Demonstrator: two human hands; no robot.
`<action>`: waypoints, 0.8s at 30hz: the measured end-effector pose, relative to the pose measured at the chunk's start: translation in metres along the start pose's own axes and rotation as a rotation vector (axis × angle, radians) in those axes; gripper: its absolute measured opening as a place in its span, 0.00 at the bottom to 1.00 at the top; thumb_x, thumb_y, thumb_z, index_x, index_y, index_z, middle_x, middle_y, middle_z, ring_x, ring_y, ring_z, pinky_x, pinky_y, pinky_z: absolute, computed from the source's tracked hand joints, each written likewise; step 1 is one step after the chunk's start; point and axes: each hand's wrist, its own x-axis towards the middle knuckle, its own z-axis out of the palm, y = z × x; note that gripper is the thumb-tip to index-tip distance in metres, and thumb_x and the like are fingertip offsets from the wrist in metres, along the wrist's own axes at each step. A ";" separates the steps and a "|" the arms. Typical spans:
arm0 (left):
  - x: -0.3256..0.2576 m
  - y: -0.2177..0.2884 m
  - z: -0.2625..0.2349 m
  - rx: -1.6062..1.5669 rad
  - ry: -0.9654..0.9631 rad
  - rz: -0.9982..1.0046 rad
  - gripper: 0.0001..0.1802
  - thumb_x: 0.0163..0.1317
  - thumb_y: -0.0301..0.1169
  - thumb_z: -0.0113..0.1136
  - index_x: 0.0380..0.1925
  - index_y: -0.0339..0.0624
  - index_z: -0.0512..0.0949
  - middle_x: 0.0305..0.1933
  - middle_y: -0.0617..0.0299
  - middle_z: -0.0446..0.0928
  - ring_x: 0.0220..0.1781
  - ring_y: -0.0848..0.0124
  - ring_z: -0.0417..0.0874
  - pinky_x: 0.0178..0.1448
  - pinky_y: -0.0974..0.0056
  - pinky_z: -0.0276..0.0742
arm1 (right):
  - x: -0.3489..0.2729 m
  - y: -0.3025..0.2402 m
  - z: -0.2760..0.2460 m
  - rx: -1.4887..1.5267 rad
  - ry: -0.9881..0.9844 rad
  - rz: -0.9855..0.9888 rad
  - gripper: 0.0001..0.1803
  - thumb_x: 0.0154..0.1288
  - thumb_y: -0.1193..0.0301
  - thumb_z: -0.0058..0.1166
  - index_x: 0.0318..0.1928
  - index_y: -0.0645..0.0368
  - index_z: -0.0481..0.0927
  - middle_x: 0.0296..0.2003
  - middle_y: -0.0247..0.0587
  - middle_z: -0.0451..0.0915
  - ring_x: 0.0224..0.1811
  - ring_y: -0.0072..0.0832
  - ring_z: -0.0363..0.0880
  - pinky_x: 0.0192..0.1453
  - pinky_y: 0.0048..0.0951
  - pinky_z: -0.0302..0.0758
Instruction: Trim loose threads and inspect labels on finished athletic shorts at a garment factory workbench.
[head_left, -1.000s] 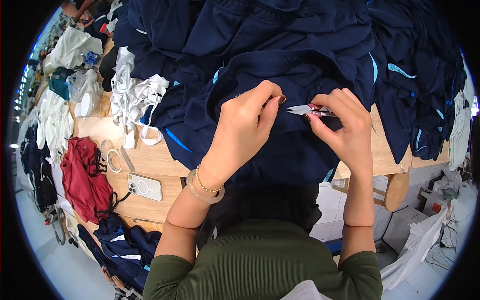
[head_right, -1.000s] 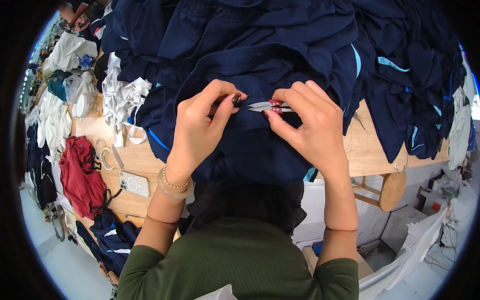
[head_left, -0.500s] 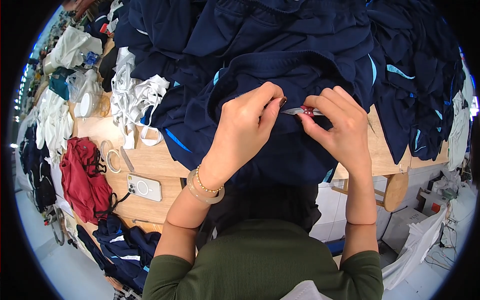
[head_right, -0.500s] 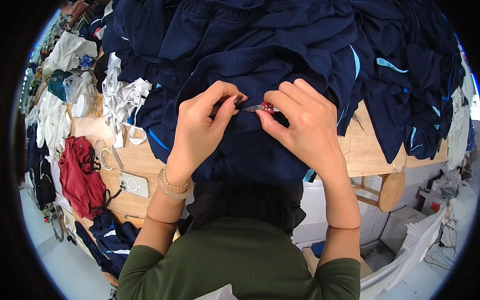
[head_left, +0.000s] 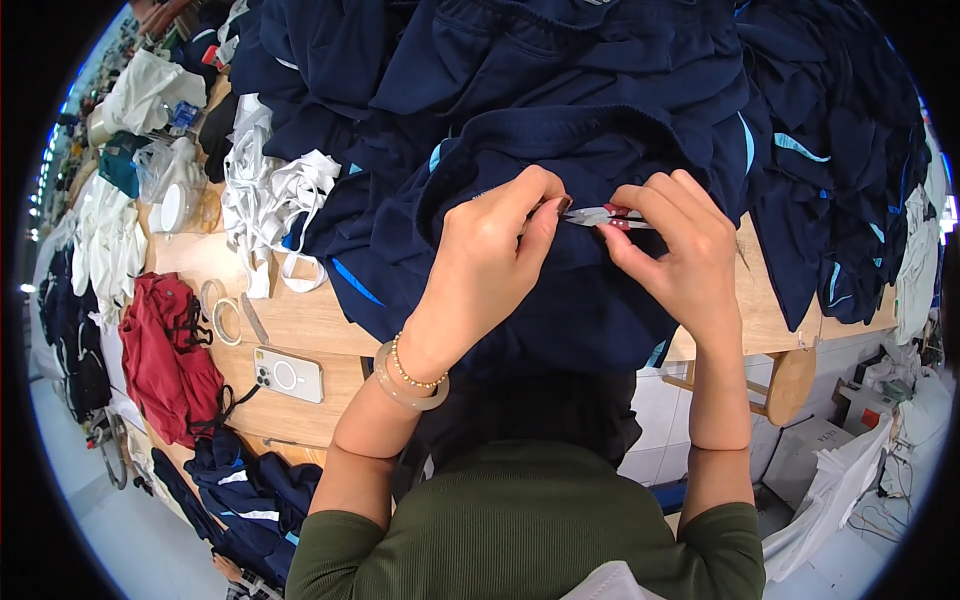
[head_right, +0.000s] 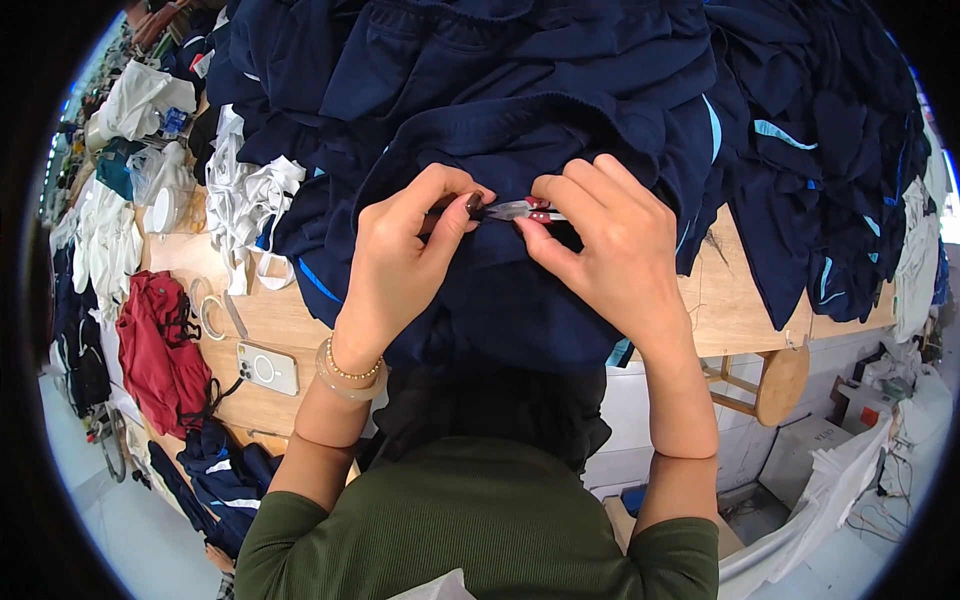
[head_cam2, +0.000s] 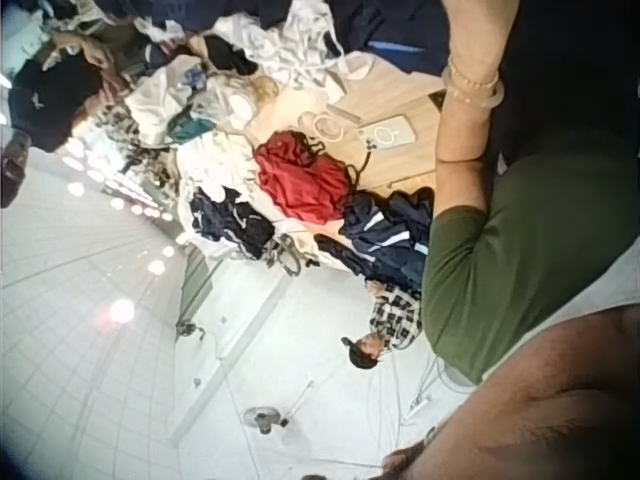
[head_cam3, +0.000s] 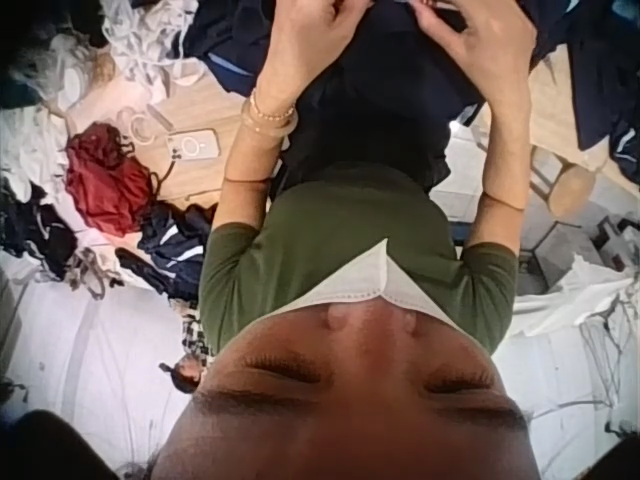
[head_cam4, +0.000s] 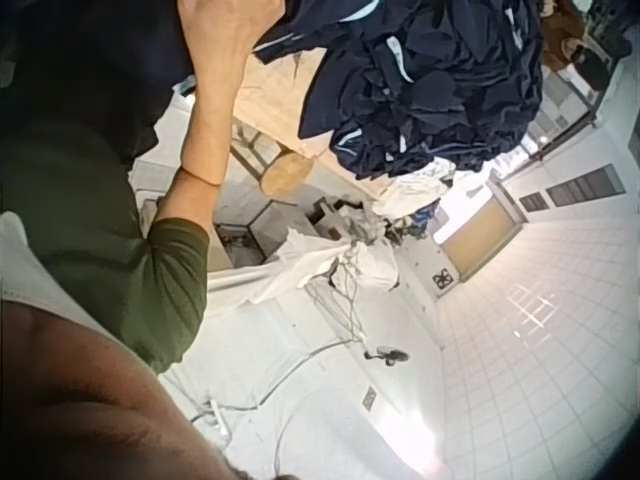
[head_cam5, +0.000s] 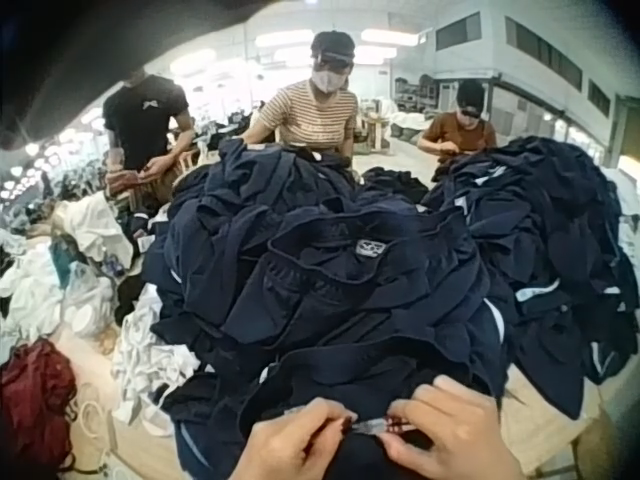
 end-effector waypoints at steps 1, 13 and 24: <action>0.000 0.000 0.000 0.001 0.001 0.000 0.03 0.64 0.16 0.55 0.36 0.31 0.76 0.34 0.57 0.84 0.32 0.73 0.85 0.39 0.72 0.81 | 0.000 -0.001 0.000 -0.014 -0.017 -0.006 0.12 0.47 0.72 0.68 0.32 0.59 0.80 0.26 0.32 0.75 0.28 0.29 0.72 0.30 0.28 0.70; -0.004 -0.008 -0.017 -0.087 0.183 -0.143 0.06 0.63 0.21 0.59 0.40 0.36 0.80 0.46 0.58 0.76 0.37 0.70 0.80 0.40 0.67 0.78 | -0.022 0.003 0.000 0.443 0.181 0.474 0.09 0.58 0.75 0.64 0.39 0.64 0.81 0.30 0.34 0.78 0.34 0.18 0.76 0.39 0.17 0.70; -0.002 -0.020 0.008 -0.199 0.105 -0.072 0.05 0.56 0.21 0.67 0.32 0.36 0.81 0.35 0.62 0.76 0.28 0.74 0.74 0.31 0.71 0.70 | -0.020 0.003 0.003 0.609 0.139 0.506 0.10 0.59 0.75 0.64 0.40 0.65 0.80 0.32 0.34 0.78 0.35 0.18 0.77 0.41 0.18 0.71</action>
